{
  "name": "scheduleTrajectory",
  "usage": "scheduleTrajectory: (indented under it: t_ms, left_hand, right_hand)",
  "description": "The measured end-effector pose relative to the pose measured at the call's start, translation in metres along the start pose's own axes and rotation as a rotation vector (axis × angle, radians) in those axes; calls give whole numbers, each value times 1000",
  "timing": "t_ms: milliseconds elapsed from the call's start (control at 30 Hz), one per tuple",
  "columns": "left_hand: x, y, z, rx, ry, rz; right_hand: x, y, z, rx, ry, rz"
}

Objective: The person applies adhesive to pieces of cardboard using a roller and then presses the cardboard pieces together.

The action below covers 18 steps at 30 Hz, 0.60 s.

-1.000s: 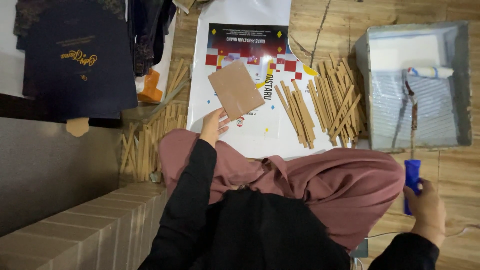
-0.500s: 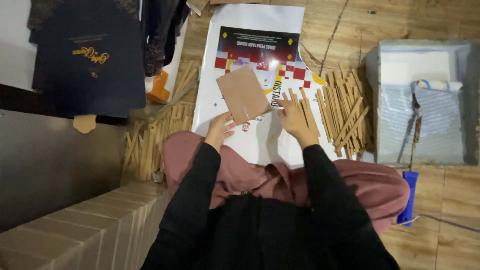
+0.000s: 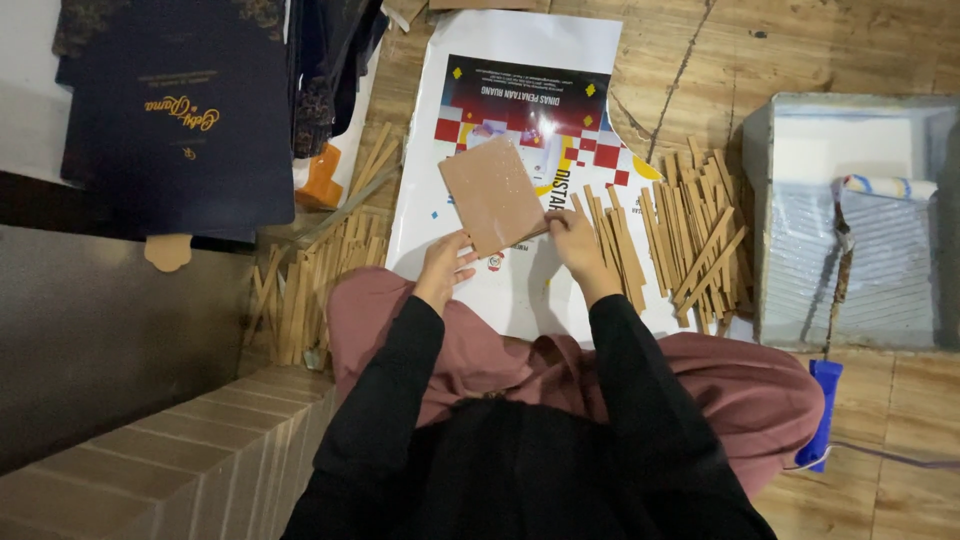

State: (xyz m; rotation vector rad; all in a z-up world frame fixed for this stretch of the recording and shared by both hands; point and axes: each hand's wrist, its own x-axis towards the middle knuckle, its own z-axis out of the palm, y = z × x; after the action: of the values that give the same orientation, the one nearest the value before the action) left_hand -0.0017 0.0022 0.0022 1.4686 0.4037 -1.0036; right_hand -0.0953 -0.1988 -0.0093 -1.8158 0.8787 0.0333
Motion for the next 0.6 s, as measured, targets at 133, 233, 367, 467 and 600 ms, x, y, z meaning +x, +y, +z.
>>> scheduleTrajectory:
  t_ms: [133, 233, 367, 467, 600]
  left_hand:
    - [-9, 5, 4, 25, 19, 23]
    - [-2, -1, 0, 93, 43, 87]
    - [7, -5, -3, 74, 109, 133]
    - [24, -16, -7, 23, 91, 129]
    - [34, -24, -6, 102, 86, 165]
  right_hand:
    - [-3, -3, -2, 291, 22, 159]
    - [-14, -11, -8, 338, 10, 170]
    - [-27, -23, -16, 359, -29, 249]
    - [-39, -29, -20, 435, -55, 265]
    - [-53, -28, -27, 543, -67, 234]
